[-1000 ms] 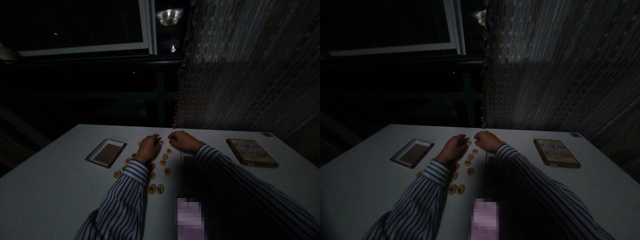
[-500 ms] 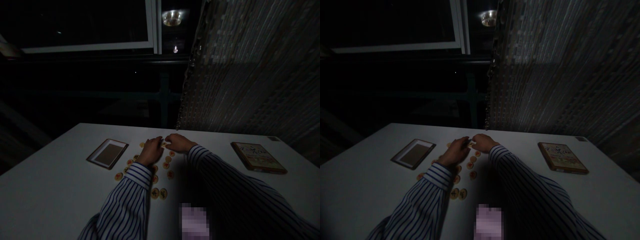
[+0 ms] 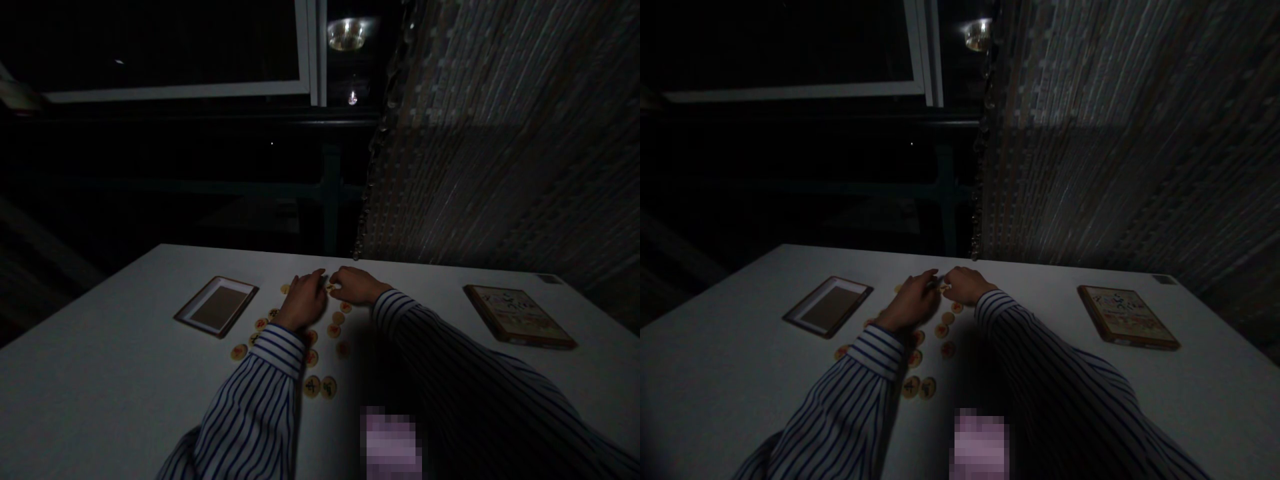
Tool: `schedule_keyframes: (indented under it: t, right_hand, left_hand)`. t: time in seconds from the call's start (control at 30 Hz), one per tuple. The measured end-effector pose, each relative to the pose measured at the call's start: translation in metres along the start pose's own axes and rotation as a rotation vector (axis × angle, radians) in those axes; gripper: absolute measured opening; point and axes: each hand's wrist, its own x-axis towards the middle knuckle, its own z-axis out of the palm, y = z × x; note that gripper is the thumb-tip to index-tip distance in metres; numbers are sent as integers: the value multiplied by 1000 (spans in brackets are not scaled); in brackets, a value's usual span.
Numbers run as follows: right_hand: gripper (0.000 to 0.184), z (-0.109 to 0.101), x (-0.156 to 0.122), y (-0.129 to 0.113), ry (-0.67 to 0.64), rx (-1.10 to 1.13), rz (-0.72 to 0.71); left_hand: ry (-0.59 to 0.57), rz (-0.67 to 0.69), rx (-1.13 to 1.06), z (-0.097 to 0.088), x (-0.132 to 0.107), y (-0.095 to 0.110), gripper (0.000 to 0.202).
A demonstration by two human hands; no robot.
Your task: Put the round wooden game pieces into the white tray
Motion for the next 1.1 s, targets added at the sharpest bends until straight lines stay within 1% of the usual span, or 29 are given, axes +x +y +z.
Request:
schedule_keyframes:
  t: [0.23, 0.33, 0.43, 0.6, 0.77, 0.97, 1.1]
  right_hand:
    - [33, -1, -2, -3, 4, -22, 15]
    - [32, -4, -5, -4, 13, -39, 34]
    - [33, -6, -8, -6, 19, -56, 48]
    - [36, -6, -9, -6, 10, -62, 47]
    - [40, -3, -8, -4, 7, -47, 24]
    - [35, -3, -8, -4, 18, -45, 25]
    - [32, -8, -12, -8, 52, -75, 52]
  left_hand:
    - [-12, -25, -8, -2, 1, 1, 42]
    - [9, -21, -17, -4, 1, 3, 42]
    - [39, -3, -37, -4, 1, 3, 42]
    - [56, 20, -45, -4, 2, 1, 42]
    - [36, 21, -50, -3, 2, 0, 41]
    - [20, 15, -69, -4, 1, 1, 42]
    - [40, 4, -80, -6, 1, 3, 41]
